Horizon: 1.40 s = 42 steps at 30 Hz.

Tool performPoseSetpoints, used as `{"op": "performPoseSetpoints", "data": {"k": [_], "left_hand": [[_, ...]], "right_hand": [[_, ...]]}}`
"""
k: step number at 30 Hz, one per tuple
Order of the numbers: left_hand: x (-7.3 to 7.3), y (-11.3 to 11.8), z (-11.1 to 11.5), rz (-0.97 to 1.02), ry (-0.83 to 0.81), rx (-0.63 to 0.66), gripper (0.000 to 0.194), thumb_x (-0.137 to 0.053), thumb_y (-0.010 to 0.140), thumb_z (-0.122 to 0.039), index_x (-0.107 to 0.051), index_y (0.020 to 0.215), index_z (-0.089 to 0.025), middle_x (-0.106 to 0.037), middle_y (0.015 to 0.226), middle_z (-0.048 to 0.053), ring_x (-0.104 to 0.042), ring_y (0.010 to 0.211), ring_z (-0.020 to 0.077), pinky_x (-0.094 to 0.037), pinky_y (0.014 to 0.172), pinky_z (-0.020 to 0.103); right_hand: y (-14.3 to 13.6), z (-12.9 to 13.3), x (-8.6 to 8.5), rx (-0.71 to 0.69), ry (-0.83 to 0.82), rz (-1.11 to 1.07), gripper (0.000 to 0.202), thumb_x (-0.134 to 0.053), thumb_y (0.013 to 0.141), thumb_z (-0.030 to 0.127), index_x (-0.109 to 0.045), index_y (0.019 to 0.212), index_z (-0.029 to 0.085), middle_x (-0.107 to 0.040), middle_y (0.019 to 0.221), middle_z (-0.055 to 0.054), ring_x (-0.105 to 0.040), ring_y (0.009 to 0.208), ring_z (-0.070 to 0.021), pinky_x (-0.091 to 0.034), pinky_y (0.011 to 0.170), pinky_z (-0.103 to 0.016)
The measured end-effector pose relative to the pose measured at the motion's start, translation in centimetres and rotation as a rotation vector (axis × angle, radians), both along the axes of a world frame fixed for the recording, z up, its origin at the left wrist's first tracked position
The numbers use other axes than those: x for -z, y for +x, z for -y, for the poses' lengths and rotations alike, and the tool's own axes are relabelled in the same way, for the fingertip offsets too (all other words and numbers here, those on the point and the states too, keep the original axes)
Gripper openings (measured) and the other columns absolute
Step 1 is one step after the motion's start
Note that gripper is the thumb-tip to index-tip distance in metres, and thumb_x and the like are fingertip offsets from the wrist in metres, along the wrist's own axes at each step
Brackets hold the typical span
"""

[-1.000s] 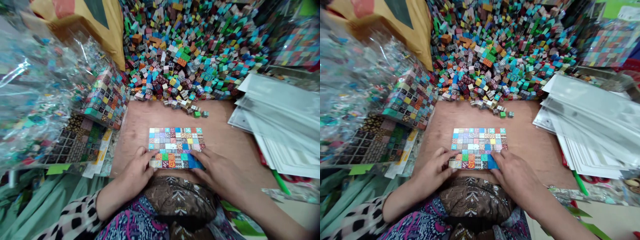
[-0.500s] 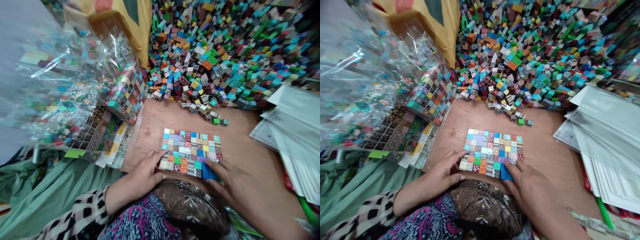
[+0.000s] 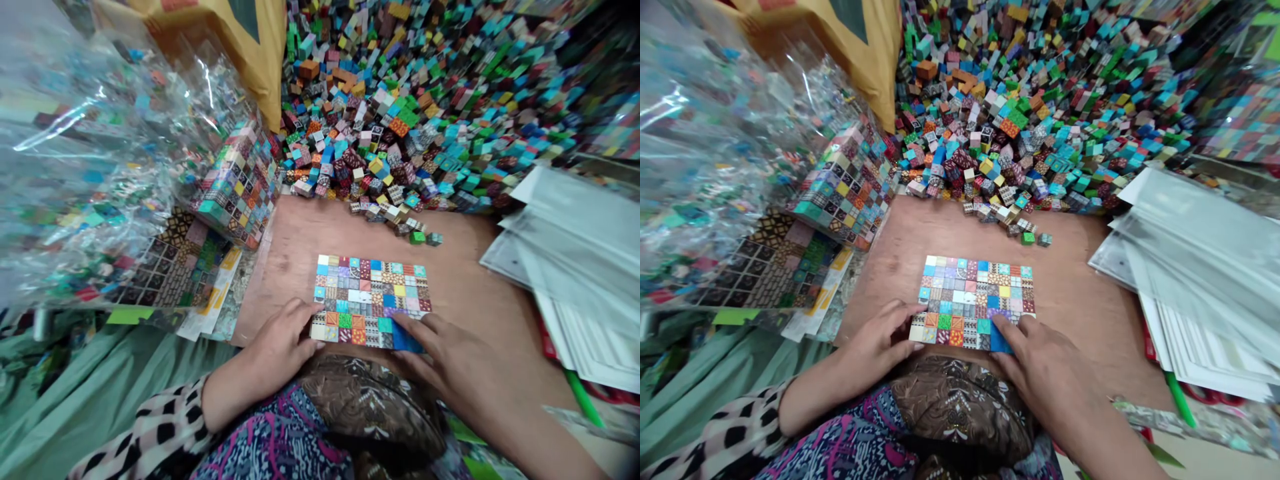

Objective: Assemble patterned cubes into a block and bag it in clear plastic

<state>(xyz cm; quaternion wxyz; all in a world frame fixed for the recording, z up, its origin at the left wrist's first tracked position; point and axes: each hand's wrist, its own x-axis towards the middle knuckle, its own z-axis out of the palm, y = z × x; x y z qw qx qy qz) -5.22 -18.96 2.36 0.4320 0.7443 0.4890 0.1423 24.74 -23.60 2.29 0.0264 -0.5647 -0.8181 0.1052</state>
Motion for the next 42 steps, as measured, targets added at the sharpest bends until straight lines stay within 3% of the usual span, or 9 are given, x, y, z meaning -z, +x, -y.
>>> {"op": "performPoseSetpoints", "data": {"k": [3, 7, 13, 18, 24, 30, 36, 42], "left_hand": [[0.0, -0.1, 0.2, 0.013, -0.008, -0.021, 0.058, -0.066, 0.083, -0.019, -0.052, 0.139, -0.019, -0.063, 0.110, 0.009, -0.061, 0.099, 0.0246, -0.053, 0.092, 0.048], [0.0, -0.1, 0.6, 0.048, -0.034, -0.062, 0.064, -0.067, 0.081, -0.017, -0.049, 0.142, -0.018, -0.065, 0.117, 0.011, -0.062, 0.104, 0.0255, -0.054, 0.094, 0.047], [-0.3, -0.2, 1.0, 0.046, -0.013, -0.060, 0.058, -0.063, 0.086, -0.020, -0.049, 0.142, -0.018, -0.064, 0.133, 0.013, -0.060, 0.122, 0.0281, -0.050, 0.107, 0.053], [-0.3, -0.1, 1.1, 0.011, 0.059, -0.035, 0.051, -0.059, 0.090, -0.022, -0.053, 0.140, -0.011, -0.069, 0.124, 0.016, -0.065, 0.115, 0.0282, -0.054, 0.102, 0.051], [-0.2, -0.3, 0.9, -0.023, 0.098, 0.014, 0.048, -0.055, 0.092, -0.023, -0.054, 0.140, -0.014, -0.069, 0.128, 0.015, -0.065, 0.117, 0.0277, -0.055, 0.103, 0.050], [0.3, -0.8, 0.4, -0.102, 0.167, 0.039, 0.055, -0.057, 0.094, -0.030, -0.048, 0.146, -0.019, -0.066, 0.128, 0.014, -0.065, 0.117, 0.0278, -0.056, 0.100, 0.049], [1.1, -1.1, 0.2, -0.177, 0.199, 0.050, 0.047, -0.051, 0.097, -0.041, -0.055, 0.141, -0.025, -0.064, 0.120, 0.009, -0.068, 0.107, 0.0248, -0.059, 0.093, 0.040], [2.2, -1.2, 0.4, -0.150, 0.242, 0.002, 0.044, -0.046, 0.099, -0.042, -0.058, 0.139, -0.029, -0.066, 0.120, 0.008, -0.068, 0.107, 0.0247, -0.059, 0.092, 0.038]], "right_hand": [[0.0, 0.0, 0.0, -0.016, -0.008, -0.009, 0.045, -0.043, 0.098, 0.034, -0.061, 0.138, 0.019, -0.068, 0.100, -0.016, -0.069, 0.078, -0.0292, -0.058, 0.066, -0.047], [0.1, -0.1, 0.6, 0.019, 0.032, -0.020, 0.048, -0.051, 0.096, 0.040, -0.061, 0.138, 0.020, -0.062, 0.113, -0.021, -0.067, 0.092, -0.0342, -0.058, 0.074, -0.051], [-0.1, -0.1, 1.6, -0.036, 0.074, -0.054, 0.046, -0.053, 0.096, 0.041, -0.060, 0.137, 0.023, -0.057, 0.121, -0.019, -0.064, 0.102, -0.0348, -0.058, 0.079, -0.051], [-0.2, -0.2, 1.9, -0.082, 0.121, -0.064, 0.043, -0.049, 0.098, 0.036, -0.060, 0.137, 0.021, -0.057, 0.117, -0.018, -0.065, 0.099, -0.0324, -0.060, 0.078, -0.049], [-0.9, -0.4, 0.7, -0.037, 0.023, -0.077, 0.041, -0.053, 0.096, 0.032, -0.063, 0.134, 0.020, -0.060, 0.110, -0.017, -0.068, 0.088, -0.0291, -0.061, 0.072, -0.047], [-0.7, -0.6, -1.3, 0.123, -0.107, -0.104, 0.065, -0.070, 0.085, 0.032, -0.052, 0.146, 0.018, -0.057, 0.129, -0.022, -0.068, 0.099, -0.0342, -0.061, 0.082, -0.049], [-0.8, -0.5, -1.4, 0.141, -0.182, -0.224, 0.059, -0.068, 0.089, 0.027, -0.051, 0.145, 0.018, -0.054, 0.130, -0.019, -0.062, 0.111, -0.0323, -0.056, 0.095, -0.048], [-1.5, -0.8, -1.3, 0.122, -0.237, -0.306, 0.044, -0.061, 0.093, 0.021, -0.056, 0.137, 0.020, -0.056, 0.124, -0.015, -0.061, 0.106, -0.0290, -0.055, 0.092, -0.047]]}}
